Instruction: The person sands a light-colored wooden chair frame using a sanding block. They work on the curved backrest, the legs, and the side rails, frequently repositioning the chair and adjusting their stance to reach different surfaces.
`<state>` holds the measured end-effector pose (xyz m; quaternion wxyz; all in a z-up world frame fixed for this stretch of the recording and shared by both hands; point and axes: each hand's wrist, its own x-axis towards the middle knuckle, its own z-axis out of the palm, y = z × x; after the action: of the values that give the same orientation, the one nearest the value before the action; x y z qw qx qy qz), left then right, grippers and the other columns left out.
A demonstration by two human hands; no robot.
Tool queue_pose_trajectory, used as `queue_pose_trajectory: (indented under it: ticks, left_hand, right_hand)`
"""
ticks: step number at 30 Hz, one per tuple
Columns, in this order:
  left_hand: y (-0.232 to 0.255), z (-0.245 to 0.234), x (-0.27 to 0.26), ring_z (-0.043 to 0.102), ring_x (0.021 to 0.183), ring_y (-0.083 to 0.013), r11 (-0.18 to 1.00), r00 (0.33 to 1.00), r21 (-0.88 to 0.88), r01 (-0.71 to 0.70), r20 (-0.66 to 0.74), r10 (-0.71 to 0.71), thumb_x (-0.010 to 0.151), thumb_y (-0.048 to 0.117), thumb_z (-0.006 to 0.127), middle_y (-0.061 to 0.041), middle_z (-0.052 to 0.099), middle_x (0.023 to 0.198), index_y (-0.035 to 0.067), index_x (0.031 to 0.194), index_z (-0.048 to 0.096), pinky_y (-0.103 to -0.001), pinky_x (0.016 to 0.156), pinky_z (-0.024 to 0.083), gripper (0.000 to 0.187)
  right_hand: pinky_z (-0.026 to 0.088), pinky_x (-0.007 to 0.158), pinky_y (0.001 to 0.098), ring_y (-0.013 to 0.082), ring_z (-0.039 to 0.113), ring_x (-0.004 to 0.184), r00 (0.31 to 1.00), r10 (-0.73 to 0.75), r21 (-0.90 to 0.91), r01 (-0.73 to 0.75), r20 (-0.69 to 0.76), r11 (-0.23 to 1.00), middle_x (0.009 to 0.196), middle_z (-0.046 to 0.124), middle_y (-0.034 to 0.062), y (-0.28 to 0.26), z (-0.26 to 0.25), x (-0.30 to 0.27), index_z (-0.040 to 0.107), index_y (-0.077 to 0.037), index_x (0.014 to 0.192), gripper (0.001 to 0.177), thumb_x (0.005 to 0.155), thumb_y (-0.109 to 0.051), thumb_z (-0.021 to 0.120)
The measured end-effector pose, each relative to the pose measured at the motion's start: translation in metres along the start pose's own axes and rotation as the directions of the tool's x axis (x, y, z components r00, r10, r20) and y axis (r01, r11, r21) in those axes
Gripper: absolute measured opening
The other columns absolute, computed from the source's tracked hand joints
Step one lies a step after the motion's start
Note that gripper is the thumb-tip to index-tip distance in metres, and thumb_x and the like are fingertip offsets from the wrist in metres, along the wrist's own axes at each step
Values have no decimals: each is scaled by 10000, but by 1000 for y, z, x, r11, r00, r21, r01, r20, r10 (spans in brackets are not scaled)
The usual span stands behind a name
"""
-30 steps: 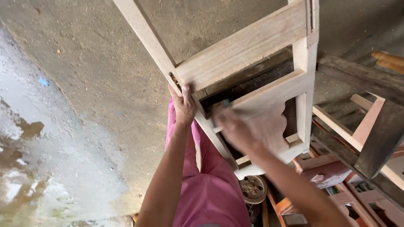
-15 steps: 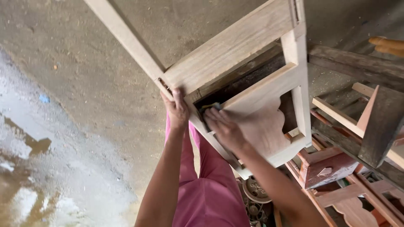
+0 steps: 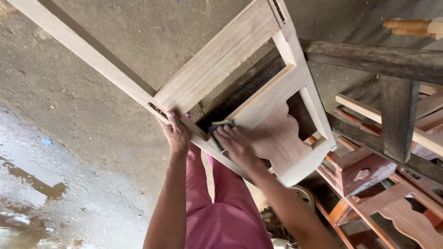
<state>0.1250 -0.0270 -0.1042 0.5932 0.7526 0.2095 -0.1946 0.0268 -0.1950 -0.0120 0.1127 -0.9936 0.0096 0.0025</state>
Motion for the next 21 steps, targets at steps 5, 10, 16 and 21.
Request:
queue_pose_trajectory:
  ticks: [5, 10, 16, 21]
  left_hand:
    - [57, 14, -17, 520, 1226, -287, 993, 993, -49, 109, -33, -111, 1088, 568, 452, -283, 470, 1399, 74, 1534, 313, -536, 1113, 396, 680]
    - [12, -5, -1, 584, 1028, -279, 993, 991, -28, 115, -70, -117, 1077, 616, 472, -237, 565, 1231, 100, 1483, 369, -494, 966, 483, 665]
    - [65, -11, -5, 293, 1433, -581, 994, 996, 92, 56, -67, -50, 1053, 646, 510, -399, 154, 1591, 227, 1646, -42, -740, 1142, 270, 912]
    - [89, -6, -24, 186, 1484, -596, 867, 970, 492, -85, -157, 184, 1047, 699, 481, -313, 68, 1648, 247, 1683, -20, -792, 1119, 257, 927]
  right_hand:
    - [484, 1095, 426, 328, 647, 1233, 951, 264, -36, -273, -162, 961, 1336, 682, 198, 164, -14, 34, 625, -81, 1447, 459, 1008, 46, 591]
    - [461, 1123, 444, 302, 564, 1345, 842, 527, -258, -537, -112, 803, 1485, 568, 133, 45, 26, 5, 490, -184, 1545, 650, 980, 139, 490]
    - [594, 896, 392, 215, 711, 1049, 990, 80, -282, -110, -116, 953, 1175, 726, 19, 29, 40, -45, 718, -244, 1237, 370, 968, -69, 533]
    - [390, 1166, 461, 368, 559, 1349, 943, 238, -38, -254, -233, 967, 1444, 610, 204, 172, 15, 1, 563, -51, 1497, 674, 853, 113, 676]
